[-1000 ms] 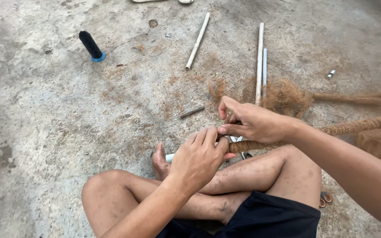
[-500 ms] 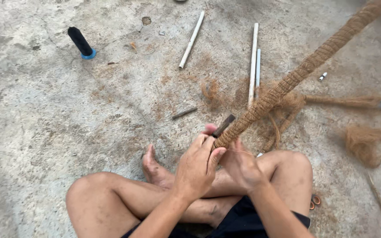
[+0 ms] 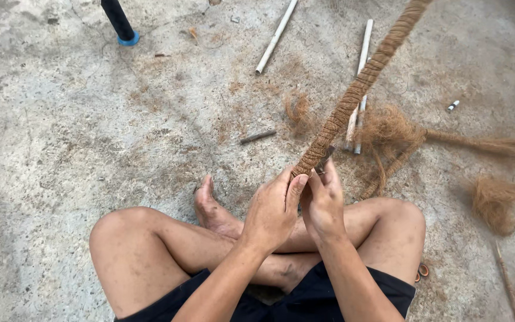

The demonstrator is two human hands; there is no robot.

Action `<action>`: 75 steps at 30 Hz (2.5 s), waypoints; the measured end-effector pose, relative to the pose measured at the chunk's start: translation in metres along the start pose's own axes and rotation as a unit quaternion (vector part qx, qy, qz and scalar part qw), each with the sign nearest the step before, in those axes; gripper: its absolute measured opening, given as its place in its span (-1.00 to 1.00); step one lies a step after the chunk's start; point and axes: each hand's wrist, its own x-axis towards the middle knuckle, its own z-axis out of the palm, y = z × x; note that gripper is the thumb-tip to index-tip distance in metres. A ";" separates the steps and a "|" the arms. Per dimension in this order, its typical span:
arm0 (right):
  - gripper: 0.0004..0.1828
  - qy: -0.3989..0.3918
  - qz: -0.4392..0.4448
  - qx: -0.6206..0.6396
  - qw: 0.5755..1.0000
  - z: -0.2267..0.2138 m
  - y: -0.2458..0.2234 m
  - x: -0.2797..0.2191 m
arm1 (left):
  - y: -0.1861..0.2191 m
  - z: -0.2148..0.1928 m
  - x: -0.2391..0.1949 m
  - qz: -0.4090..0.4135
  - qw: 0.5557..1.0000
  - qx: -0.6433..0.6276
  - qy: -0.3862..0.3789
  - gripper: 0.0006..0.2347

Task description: The person wraps coconut fiber around a white PVC pipe and secures it with white tape using scissors.

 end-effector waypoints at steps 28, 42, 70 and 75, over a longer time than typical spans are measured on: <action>-0.69 0.017 0.089 -0.061 0.994 -0.026 0.003 -0.006 | -0.062 -0.008 0.010 -0.015 0.967 -0.167 -0.190 -0.59; -0.61 0.035 0.003 -0.324 0.946 -0.016 0.002 -0.020 | -0.042 -0.014 0.025 -0.103 0.986 0.082 -0.104 -0.66; -0.62 0.024 0.012 -0.294 0.955 -0.056 -0.029 0.062 | -0.063 -0.024 0.008 -0.031 0.998 -0.040 -0.034 -0.69; -0.64 -0.089 0.034 -0.329 0.939 0.001 -0.056 0.070 | -0.071 -0.009 0.000 0.007 0.994 -0.080 -0.068 -0.63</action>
